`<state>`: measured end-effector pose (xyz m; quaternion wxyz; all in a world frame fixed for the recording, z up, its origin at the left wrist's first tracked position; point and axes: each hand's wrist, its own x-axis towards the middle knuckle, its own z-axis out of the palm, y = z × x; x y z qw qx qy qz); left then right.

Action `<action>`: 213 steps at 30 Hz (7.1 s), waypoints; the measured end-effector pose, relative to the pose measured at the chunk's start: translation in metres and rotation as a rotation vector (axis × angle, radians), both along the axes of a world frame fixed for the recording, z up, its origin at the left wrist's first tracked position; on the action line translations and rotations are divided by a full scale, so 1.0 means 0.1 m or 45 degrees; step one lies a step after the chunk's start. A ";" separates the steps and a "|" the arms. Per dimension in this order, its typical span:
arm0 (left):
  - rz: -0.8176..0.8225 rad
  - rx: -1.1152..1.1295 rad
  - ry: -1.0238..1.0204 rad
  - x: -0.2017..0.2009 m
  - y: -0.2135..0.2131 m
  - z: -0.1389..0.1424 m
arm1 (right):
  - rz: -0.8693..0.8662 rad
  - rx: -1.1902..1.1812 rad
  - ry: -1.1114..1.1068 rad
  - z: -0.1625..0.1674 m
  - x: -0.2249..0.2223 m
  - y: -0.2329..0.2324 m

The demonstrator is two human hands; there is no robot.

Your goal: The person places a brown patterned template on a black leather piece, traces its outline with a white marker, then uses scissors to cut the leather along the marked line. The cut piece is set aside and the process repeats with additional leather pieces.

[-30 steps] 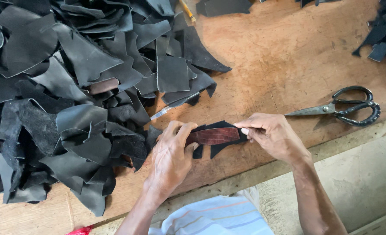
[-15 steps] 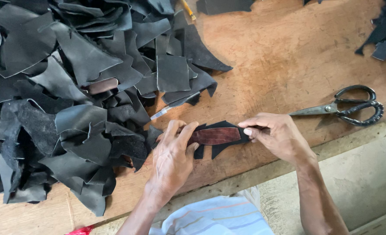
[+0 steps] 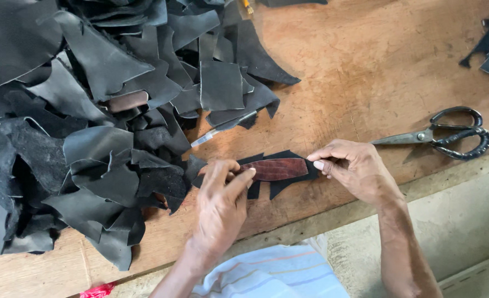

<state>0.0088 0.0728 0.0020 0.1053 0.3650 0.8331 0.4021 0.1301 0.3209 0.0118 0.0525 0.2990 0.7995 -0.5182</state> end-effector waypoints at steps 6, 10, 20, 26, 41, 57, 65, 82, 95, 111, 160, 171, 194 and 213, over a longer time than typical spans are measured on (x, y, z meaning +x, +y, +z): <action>-0.172 -0.216 0.208 0.23 -0.23 -0.12 | 0.028 0.049 -0.022 0.01 -0.03 -0.01; -0.156 -0.263 0.219 0.44 -0.24 -0.19 | 0.051 0.106 -0.048 0.00 -0.03 -0.01; -0.226 -0.325 0.158 0.50 -0.25 -0.26 | 0.065 0.084 -0.031 -0.01 -0.05 0.00; -0.221 -0.317 0.112 0.48 -0.20 -0.26 | 0.065 0.058 -0.015 -0.02 -0.04 0.05; -0.174 -0.361 0.128 0.50 -0.08 -0.30 | 0.014 -0.011 -0.068 -0.03 -0.06 0.14; -0.164 -0.227 0.028 0.46 -0.15 -0.28 | 0.157 0.175 0.023 0.01 -0.07 0.07; -0.174 -0.187 0.027 0.44 -0.18 -0.26 | 0.122 0.109 0.027 -0.02 -0.07 0.06; -0.156 -0.325 0.116 0.47 -0.08 -0.23 | -0.054 -0.044 -0.098 0.03 -0.11 0.04; -0.198 -0.374 0.114 0.48 -0.01 -0.22 | -0.033 0.012 -0.166 -0.03 -0.10 0.14; -0.278 -0.397 0.024 0.14 0.11 0.19 | 0.317 0.374 0.266 0.07 0.00 -0.32; -0.075 -0.376 0.330 0.64 -0.41 -0.43 | 0.486 0.674 0.048 0.30 -0.61 -0.80; -0.092 -0.443 0.285 0.66 -0.27 -0.50 | 0.256 0.693 0.422 -0.14 -0.24 -0.82; -0.121 -0.479 0.256 0.63 -0.31 -0.52 | 0.217 0.709 0.389 -0.16 -0.31 -0.88; -0.112 -0.451 0.265 0.59 -0.36 -0.54 | 0.204 0.691 0.355 -0.21 -0.35 -0.89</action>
